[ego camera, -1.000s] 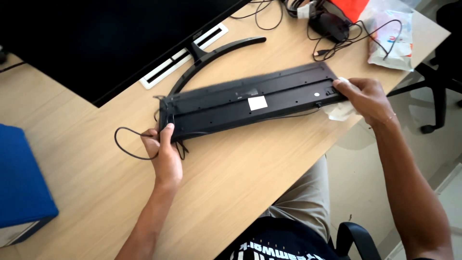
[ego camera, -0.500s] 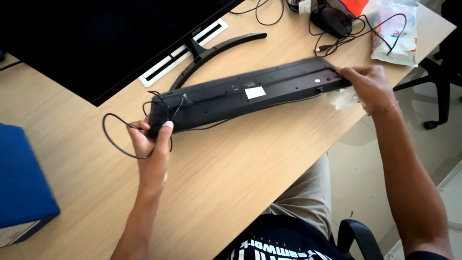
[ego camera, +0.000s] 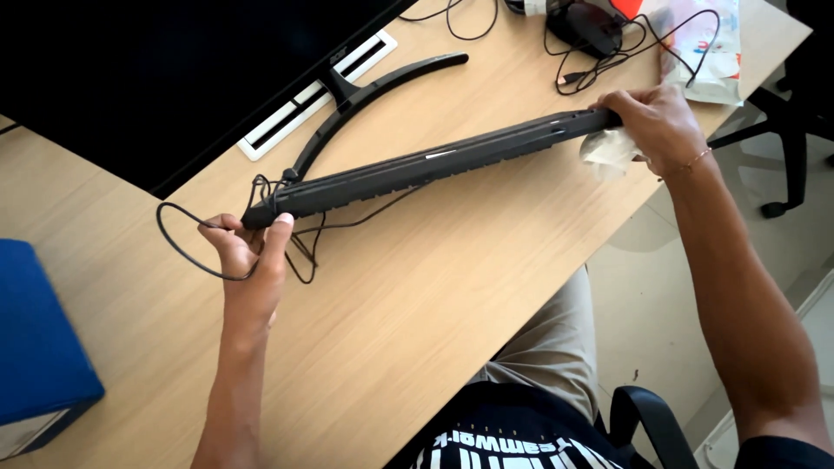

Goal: Cleaning a computer monitor and keyboard using a wipe.

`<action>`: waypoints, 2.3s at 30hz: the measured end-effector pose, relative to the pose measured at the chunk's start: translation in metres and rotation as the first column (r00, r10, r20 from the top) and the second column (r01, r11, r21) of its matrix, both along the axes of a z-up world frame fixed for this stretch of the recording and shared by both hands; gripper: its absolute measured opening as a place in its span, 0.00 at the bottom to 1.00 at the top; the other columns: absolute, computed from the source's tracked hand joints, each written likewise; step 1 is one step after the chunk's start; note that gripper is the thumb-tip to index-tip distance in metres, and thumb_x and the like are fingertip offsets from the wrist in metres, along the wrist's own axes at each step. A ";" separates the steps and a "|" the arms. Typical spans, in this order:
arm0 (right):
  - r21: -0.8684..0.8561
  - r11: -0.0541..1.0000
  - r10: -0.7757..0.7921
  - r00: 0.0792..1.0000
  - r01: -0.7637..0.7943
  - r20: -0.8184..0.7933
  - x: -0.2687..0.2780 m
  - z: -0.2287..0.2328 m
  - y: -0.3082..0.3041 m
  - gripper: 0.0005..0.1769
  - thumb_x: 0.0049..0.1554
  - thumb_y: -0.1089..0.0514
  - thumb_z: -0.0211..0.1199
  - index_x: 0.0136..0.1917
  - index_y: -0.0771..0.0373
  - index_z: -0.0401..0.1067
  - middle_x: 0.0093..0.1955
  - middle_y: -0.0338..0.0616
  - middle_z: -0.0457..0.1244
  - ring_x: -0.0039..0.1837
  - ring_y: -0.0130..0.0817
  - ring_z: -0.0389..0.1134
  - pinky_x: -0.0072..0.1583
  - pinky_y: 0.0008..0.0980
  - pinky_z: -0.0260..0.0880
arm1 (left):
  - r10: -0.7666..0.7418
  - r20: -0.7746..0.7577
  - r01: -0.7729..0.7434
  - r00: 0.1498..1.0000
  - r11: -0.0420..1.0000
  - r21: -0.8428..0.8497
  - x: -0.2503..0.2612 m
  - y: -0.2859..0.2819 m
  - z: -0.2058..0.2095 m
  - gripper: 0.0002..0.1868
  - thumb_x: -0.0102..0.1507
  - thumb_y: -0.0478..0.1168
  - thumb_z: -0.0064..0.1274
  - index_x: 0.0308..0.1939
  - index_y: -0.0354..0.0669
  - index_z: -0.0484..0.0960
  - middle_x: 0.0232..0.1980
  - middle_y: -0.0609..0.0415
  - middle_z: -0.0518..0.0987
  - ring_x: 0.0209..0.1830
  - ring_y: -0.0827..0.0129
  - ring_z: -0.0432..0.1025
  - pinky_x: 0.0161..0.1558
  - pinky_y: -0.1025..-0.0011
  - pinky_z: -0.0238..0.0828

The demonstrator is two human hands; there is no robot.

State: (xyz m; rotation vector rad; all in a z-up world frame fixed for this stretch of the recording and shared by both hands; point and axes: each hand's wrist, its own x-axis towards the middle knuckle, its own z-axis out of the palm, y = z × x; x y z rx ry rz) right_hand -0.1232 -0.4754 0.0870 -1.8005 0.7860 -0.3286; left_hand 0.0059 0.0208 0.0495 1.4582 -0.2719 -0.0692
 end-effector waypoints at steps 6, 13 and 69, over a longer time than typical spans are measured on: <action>0.002 0.998 0.062 0.992 -0.063 0.107 -0.005 -0.006 -0.004 0.13 0.64 0.56 0.61 0.52 0.67 0.81 0.35 0.36 0.66 0.30 0.18 0.59 0.30 0.22 0.56 | 0.002 0.050 -0.007 0.999 0.995 0.097 -0.007 -0.001 0.006 0.26 0.70 0.33 0.57 0.50 0.50 0.49 0.44 0.58 0.63 0.41 0.81 0.59 0.40 0.79 0.57; 0.049 0.997 0.044 0.988 -0.052 0.149 -0.004 -0.004 0.004 0.14 0.64 0.56 0.59 0.54 0.67 0.80 0.38 0.36 0.68 0.31 0.17 0.64 0.31 0.20 0.63 | -0.036 0.065 0.029 0.997 0.995 0.099 -0.006 0.002 0.011 0.25 0.71 0.33 0.55 0.49 0.50 0.49 0.47 0.57 0.66 0.43 0.82 0.60 0.43 0.80 0.59; -0.036 0.995 0.097 0.951 -0.091 0.292 -0.012 -0.038 -0.020 0.12 0.70 0.59 0.57 0.59 0.68 0.77 0.47 0.42 0.69 0.38 0.22 0.68 0.38 0.21 0.68 | -0.049 -0.008 0.049 0.999 0.998 0.034 0.007 0.005 0.002 0.23 0.68 0.33 0.55 0.45 0.46 0.50 0.40 0.58 0.69 0.34 0.83 0.56 0.31 0.80 0.54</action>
